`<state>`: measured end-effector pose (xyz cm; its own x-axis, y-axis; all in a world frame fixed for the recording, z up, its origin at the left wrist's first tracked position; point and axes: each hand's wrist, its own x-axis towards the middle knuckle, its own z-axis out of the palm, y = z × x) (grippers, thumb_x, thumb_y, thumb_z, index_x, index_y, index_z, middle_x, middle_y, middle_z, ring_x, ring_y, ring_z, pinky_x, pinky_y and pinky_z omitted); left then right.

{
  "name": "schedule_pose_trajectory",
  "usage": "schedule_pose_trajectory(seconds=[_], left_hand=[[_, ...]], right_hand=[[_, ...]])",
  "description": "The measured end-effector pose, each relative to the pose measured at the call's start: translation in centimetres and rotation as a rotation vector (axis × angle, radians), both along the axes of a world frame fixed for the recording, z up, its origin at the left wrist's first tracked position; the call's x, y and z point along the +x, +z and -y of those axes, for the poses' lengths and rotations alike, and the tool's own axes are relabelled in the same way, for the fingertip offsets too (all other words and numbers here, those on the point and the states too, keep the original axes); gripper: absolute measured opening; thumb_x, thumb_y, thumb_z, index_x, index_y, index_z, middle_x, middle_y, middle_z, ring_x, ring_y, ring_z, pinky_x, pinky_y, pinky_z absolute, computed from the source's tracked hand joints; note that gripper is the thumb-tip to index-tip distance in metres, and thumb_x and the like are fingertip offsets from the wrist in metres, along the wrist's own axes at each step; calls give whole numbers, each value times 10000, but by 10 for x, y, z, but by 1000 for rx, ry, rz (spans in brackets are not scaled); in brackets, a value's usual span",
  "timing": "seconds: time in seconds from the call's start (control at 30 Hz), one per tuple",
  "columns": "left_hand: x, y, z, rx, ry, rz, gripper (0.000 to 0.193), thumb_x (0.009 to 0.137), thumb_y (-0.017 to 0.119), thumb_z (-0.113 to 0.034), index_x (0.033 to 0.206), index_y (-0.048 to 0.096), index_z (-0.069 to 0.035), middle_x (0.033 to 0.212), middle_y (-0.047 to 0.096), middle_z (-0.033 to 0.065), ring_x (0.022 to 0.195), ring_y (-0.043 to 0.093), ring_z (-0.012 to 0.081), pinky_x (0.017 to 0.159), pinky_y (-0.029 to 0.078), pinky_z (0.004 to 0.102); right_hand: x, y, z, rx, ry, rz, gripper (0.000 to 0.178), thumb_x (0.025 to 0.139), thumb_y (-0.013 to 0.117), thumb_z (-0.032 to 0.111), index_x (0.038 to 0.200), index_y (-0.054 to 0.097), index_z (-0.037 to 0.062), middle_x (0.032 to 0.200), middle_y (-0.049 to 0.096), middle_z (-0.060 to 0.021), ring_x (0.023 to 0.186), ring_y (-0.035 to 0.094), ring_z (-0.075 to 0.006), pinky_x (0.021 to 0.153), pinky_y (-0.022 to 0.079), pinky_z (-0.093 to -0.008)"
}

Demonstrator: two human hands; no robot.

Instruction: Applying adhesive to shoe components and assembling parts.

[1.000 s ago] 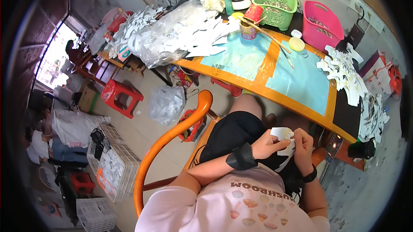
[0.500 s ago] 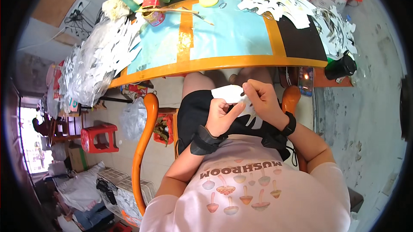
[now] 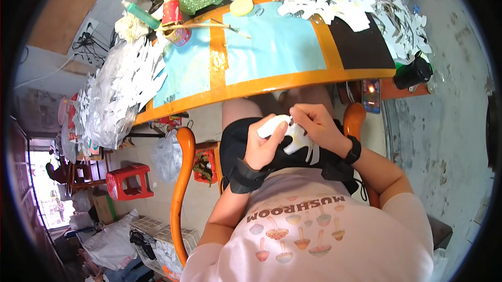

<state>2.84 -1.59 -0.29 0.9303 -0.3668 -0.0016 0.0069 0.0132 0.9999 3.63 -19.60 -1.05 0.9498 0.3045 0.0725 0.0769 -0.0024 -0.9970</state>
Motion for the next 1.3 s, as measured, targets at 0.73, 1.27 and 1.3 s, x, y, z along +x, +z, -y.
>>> schedule_pose_trajectory(seconds=[0.73, 1.27, 1.3], left_hand=[[73, 45, -23, -39, -158, 76, 803, 819, 614, -2, 1479, 159, -49, 872, 608, 82, 828, 591, 150, 799, 459, 277], [229, 160, -428, 1584, 985, 193, 1043, 627, 762, -550, 1413, 281, -62, 1394, 274, 367, 1260, 315, 516, 1001, 359, 508], [242, 147, -439, 1579, 899, 93, 1014, 658, 753, -507, 1429, 261, -69, 1337, 347, 372, 1233, 375, 498, 998, 372, 493]], right_hand=[[187, 141, 136, -784, -498, 481, 298, 972, 448, 210, 1013, 650, -5, 778, 649, -110, 705, 594, -164, 687, 471, -304], [207, 179, -115, -622, 607, 632, 270, 817, 677, 153, 1056, 622, 40, 925, 636, -143, 847, 622, -306, 758, 495, -368], [211, 179, -149, -590, 706, 627, 273, 822, 677, 164, 1061, 619, 44, 929, 630, -142, 858, 618, -312, 765, 495, -369]])
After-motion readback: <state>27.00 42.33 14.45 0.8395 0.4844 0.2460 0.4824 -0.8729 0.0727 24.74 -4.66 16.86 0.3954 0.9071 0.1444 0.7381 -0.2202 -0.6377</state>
